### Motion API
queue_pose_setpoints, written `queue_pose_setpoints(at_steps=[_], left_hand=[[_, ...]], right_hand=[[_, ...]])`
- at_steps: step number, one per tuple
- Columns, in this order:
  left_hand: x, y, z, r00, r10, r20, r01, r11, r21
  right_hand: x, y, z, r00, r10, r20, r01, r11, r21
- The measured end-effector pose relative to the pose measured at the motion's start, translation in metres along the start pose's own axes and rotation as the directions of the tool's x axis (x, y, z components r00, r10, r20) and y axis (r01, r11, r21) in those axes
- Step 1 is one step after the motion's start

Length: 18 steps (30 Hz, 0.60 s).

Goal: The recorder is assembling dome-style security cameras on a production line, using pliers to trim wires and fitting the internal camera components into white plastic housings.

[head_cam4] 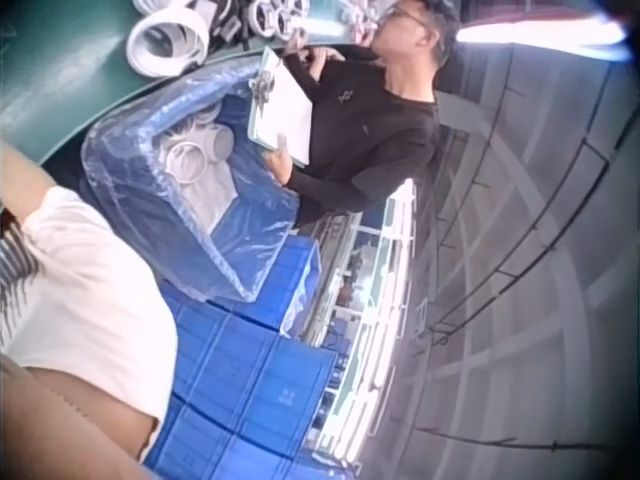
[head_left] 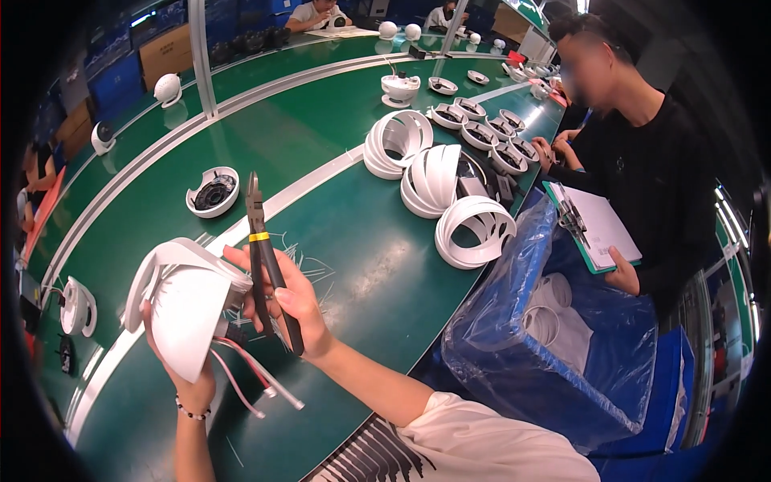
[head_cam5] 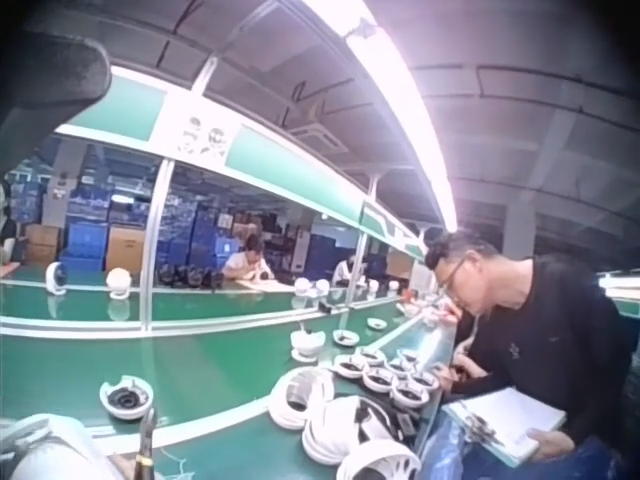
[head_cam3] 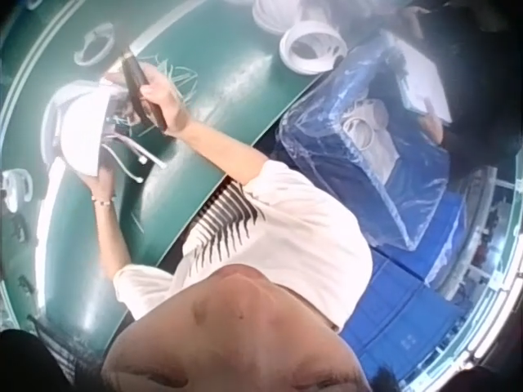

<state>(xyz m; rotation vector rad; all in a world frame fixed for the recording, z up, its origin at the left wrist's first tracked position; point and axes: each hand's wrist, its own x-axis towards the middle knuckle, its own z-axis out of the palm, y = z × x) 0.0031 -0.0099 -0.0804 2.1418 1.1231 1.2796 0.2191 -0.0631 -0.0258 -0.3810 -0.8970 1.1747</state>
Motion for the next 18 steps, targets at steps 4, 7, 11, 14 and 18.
queue_pose_setpoints(at_steps=[4, 7, 11, 14, 18], left_hand=[[0.007, 0.029, 0.003, 0.991, 0.133, -0.019, -0.133, 0.991, 0.003], [0.016, 0.057, -0.002, 0.959, 0.283, 0.001, -0.277, 0.938, -0.211], [0.025, 0.074, -0.011, 0.997, 0.074, 0.023, -0.051, 0.852, -0.522], [0.027, 0.081, -0.018, 0.992, -0.116, 0.053, 0.121, 0.720, -0.683], [0.032, 0.090, -0.012, 0.911, -0.405, 0.073, 0.289, 0.504, -0.814]], right_hand=[[0.001, -0.003, -0.001, 1.000, -0.014, 0.017, 0.013, 0.999, 0.049], [-0.001, -0.002, 0.002, 0.999, -0.002, 0.050, -0.002, 0.996, 0.092], [-0.003, 0.001, 0.004, 0.994, 0.033, 0.100, -0.058, 0.964, 0.259], [-0.006, 0.003, 0.008, 0.993, 0.062, 0.103, -0.090, 0.948, 0.305], [-0.004, 0.002, -0.001, 1.000, -0.023, 0.005, 0.021, 0.975, 0.223]])
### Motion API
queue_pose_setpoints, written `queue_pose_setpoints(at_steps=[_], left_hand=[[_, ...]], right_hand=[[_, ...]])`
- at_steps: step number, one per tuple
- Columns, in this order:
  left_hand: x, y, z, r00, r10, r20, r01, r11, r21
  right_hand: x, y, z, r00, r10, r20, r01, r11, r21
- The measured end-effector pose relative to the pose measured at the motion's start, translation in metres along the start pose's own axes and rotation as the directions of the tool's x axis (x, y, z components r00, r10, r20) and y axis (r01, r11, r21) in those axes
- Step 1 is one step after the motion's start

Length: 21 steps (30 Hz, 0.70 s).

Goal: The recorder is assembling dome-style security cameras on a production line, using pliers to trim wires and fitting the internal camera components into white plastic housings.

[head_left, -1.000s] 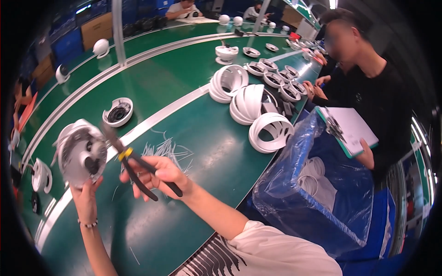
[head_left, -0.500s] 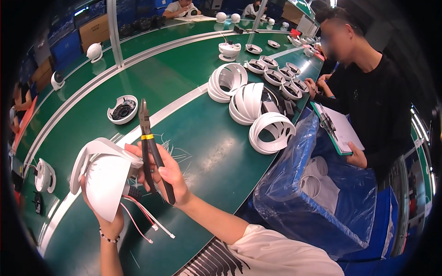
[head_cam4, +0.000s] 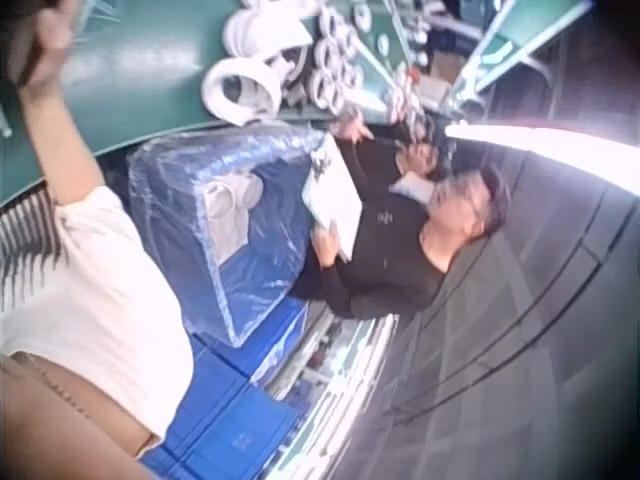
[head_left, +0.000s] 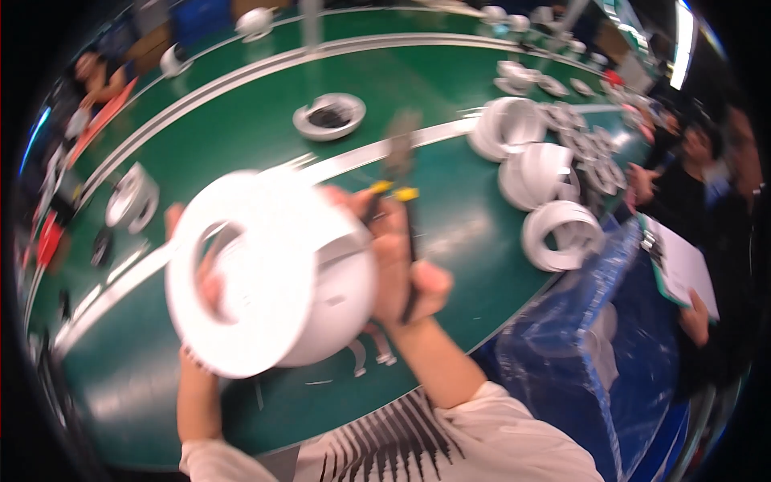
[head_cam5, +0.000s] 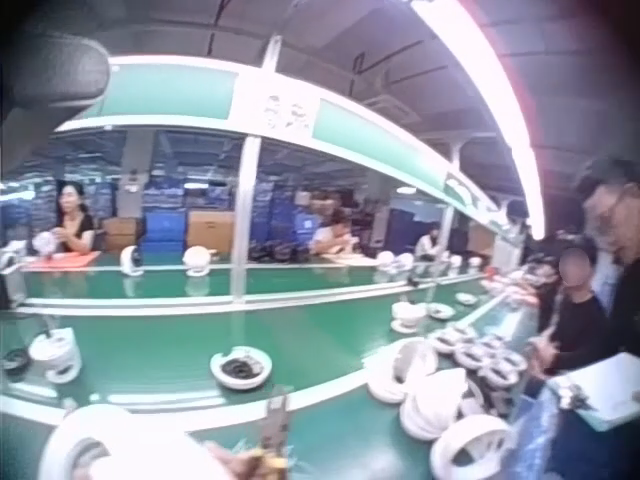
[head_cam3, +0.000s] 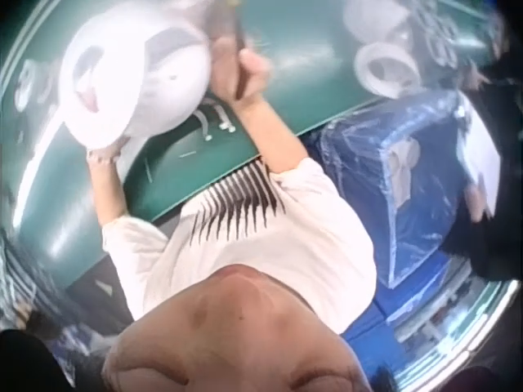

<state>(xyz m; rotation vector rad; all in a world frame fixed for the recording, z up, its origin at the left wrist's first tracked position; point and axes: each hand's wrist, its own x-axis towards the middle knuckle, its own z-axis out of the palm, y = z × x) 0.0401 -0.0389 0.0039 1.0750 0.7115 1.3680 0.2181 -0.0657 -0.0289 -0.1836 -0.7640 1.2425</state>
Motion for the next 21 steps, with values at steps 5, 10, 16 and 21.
queue_pose_setpoints(at_steps=[5, 10, 16, 21], left_hand=[[0.014, 0.008, -0.024, 0.961, 0.102, 0.257, -0.217, 0.855, 0.471], [0.020, 0.003, -0.030, 0.976, 0.011, 0.216, -0.115, 0.871, 0.477], [0.048, -0.012, -0.057, 0.889, -0.448, 0.094, 0.448, 0.894, 0.026], [0.119, -0.023, -0.093, 0.861, -0.502, 0.077, 0.507, 0.840, -0.193]], right_hand=[[0.005, 0.011, 0.010, 0.989, 0.060, -0.135, -0.060, 0.998, 0.005], [0.006, 0.021, -0.006, 0.931, 0.327, -0.163, -0.304, 0.941, 0.149], [0.008, 0.014, -0.001, 0.897, 0.416, -0.147, -0.394, 0.905, 0.160], [0.008, 0.019, 0.001, 0.906, 0.413, -0.092, -0.394, 0.903, 0.168]])
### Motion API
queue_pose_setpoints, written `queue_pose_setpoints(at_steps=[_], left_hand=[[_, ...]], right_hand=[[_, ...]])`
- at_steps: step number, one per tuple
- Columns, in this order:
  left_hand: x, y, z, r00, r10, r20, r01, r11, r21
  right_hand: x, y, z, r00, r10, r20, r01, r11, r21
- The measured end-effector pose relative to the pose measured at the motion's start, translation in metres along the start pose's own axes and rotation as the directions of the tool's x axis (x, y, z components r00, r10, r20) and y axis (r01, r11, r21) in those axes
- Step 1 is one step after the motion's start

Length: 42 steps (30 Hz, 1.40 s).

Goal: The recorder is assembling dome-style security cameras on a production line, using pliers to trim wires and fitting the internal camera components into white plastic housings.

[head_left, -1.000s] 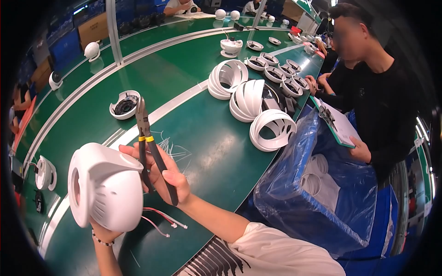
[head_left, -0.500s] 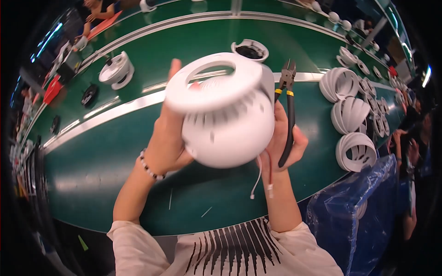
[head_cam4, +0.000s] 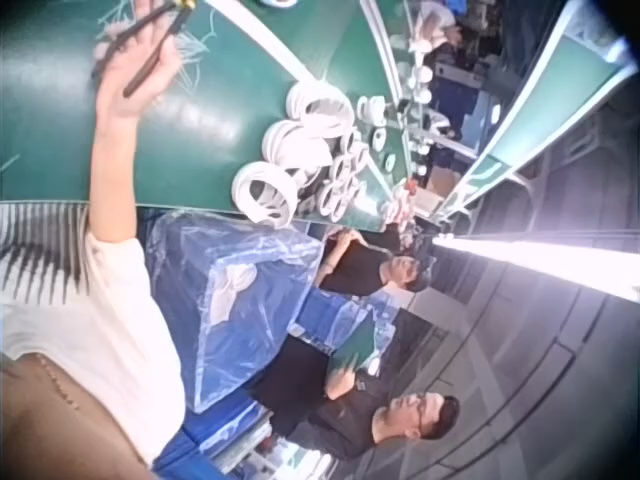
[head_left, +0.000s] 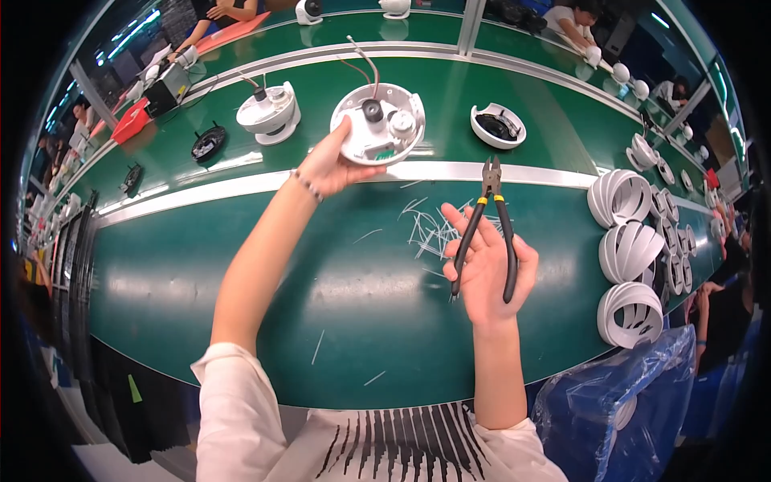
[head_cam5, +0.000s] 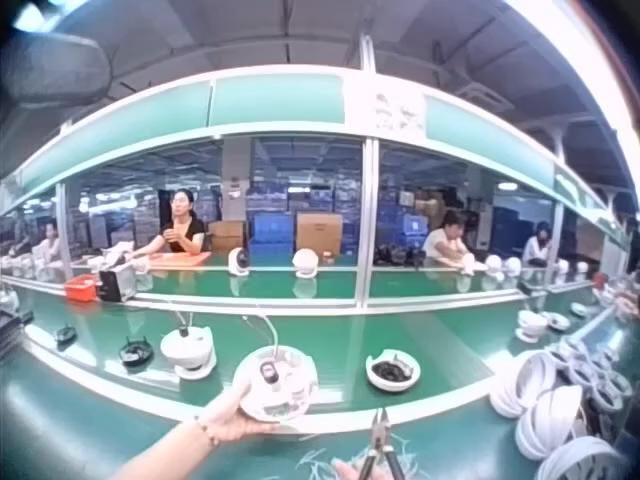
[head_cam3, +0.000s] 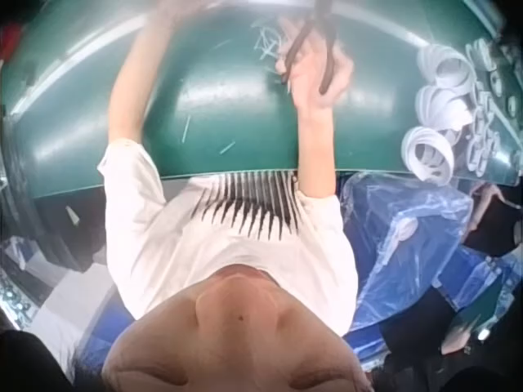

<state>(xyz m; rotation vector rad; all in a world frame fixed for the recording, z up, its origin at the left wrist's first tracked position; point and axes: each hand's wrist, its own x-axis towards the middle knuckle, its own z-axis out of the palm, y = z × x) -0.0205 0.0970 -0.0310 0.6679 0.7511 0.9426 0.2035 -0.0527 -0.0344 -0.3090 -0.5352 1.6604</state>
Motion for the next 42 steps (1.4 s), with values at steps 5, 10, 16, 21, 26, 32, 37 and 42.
queue_pose_setpoints(at_steps=[5, 10, 16, 21, 26, 32, 37, 42], left_hand=[[0.065, 0.011, -0.002, 0.964, -0.044, -0.262, 0.067, 0.994, 0.081], [0.092, 0.024, -0.008, 0.887, 0.109, -0.448, 0.299, 0.603, 0.739], [0.017, 0.035, 0.021, 0.909, 0.325, -0.262, 0.156, 0.318, 0.935], [-0.112, -0.008, -0.008, 0.935, 0.143, 0.326, -0.324, -0.033, 0.945], [-0.223, -0.063, 0.019, 0.995, -0.103, 0.015, -0.043, -0.277, 0.960], [-0.200, -0.108, 0.014, 0.984, 0.126, 0.127, -0.124, -0.032, 0.992], [-0.115, -0.117, 0.036, 0.764, 0.534, 0.361, -0.472, 0.082, 0.878], [-0.161, -0.100, 0.045, 0.770, 0.426, 0.475, -0.533, 0.022, 0.846]], right_hand=[[-0.002, 0.004, -0.002, 1.000, 0.006, 0.015, -0.007, 1.000, 0.007], [-0.004, 0.006, 0.001, 0.999, 0.026, 0.033, -0.027, 1.000, 0.013], [-0.002, 0.000, 0.004, 0.998, -0.025, 0.064, 0.024, 1.000, 0.019], [-0.008, -0.009, 0.018, 0.997, -0.059, 0.050, 0.061, 0.998, -0.035], [-0.012, -0.017, 0.016, 0.995, -0.075, 0.071, 0.081, 0.992, -0.092], [-0.012, -0.013, 0.017, 0.995, -0.035, 0.095, 0.040, 0.997, -0.060], [-0.006, -0.013, -0.002, 0.993, -0.044, 0.106, 0.037, 0.997, 0.060], [-0.005, -0.020, 0.001, 0.997, -0.075, 0.013, 0.075, 0.997, -0.003]])
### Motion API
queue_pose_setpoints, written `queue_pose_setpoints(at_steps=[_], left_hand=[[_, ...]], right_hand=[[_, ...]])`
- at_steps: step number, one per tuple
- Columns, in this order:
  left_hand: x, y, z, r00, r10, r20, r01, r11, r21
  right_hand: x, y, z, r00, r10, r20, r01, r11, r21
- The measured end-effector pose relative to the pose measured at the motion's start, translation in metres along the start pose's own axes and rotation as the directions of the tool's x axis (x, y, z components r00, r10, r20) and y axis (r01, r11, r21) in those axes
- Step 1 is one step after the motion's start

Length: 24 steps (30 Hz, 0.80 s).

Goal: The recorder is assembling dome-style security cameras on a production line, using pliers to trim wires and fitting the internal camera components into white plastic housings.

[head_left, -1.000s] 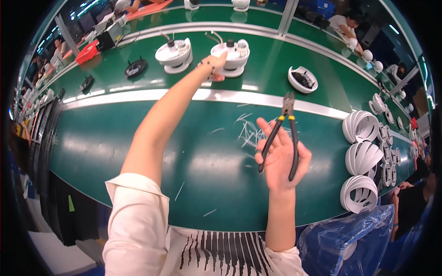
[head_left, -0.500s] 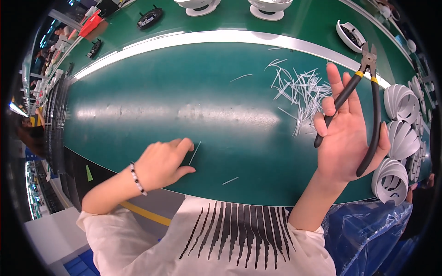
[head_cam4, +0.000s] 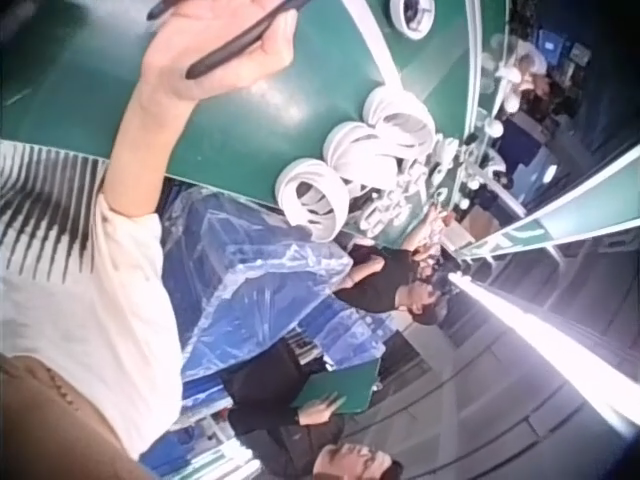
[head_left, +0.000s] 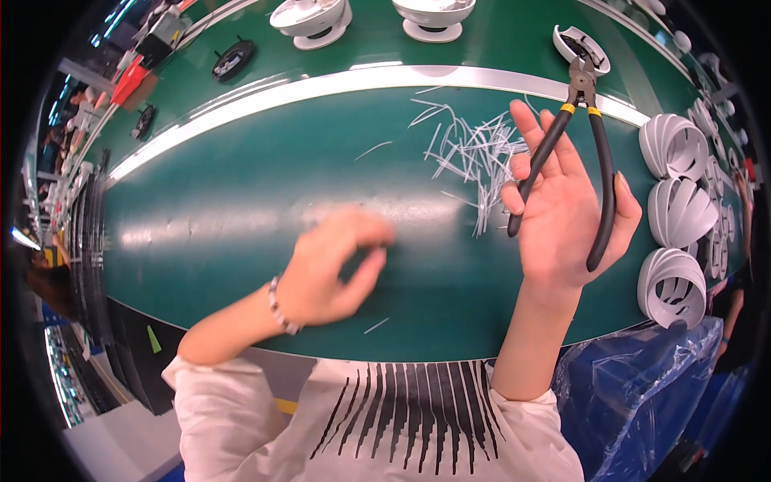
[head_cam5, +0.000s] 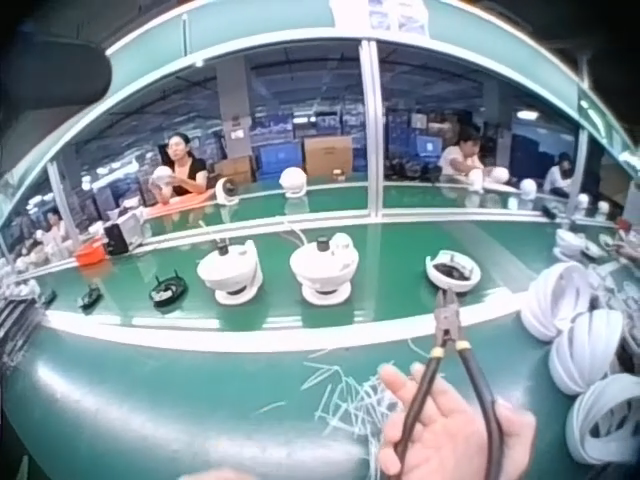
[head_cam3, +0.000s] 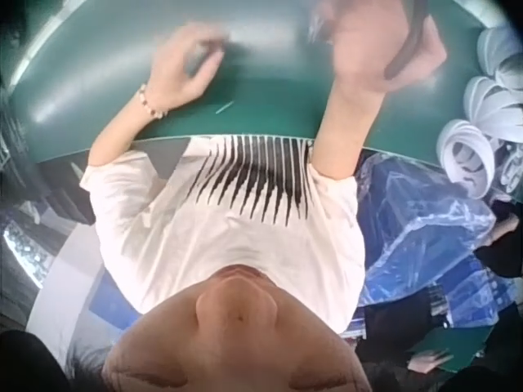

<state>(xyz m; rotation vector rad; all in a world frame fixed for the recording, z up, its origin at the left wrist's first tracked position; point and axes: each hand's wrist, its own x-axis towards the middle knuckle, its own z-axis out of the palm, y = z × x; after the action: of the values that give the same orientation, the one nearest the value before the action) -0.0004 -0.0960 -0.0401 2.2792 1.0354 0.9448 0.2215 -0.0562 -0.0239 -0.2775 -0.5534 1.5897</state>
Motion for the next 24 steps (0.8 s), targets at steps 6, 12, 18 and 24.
queue_pose_setpoints(at_steps=[6, 12, 18, 24], left_hand=[[-0.036, 0.015, 0.011, 0.534, 0.113, 0.838, 0.399, 0.840, -0.367], [0.031, -0.021, 0.051, 0.984, -0.150, 0.100, 0.178, 0.717, -0.674], [0.124, -0.093, -0.014, 0.782, -0.614, -0.108, 0.386, 0.613, -0.690], [0.201, -0.204, -0.024, 0.551, -0.832, 0.062, 0.115, 0.002, -0.993]], right_hand=[[-0.004, -0.004, 0.010, 0.998, 0.028, 0.049, -0.031, 0.997, 0.068], [-0.005, 0.001, 0.005, 1.000, 0.004, -0.001, -0.004, 0.997, 0.077], [-0.005, 0.007, 0.008, 1.000, -0.023, 0.016, 0.024, 1.000, -0.010], [-0.003, 0.026, 0.010, 0.983, 0.146, 0.111, -0.152, 0.987, 0.043]])
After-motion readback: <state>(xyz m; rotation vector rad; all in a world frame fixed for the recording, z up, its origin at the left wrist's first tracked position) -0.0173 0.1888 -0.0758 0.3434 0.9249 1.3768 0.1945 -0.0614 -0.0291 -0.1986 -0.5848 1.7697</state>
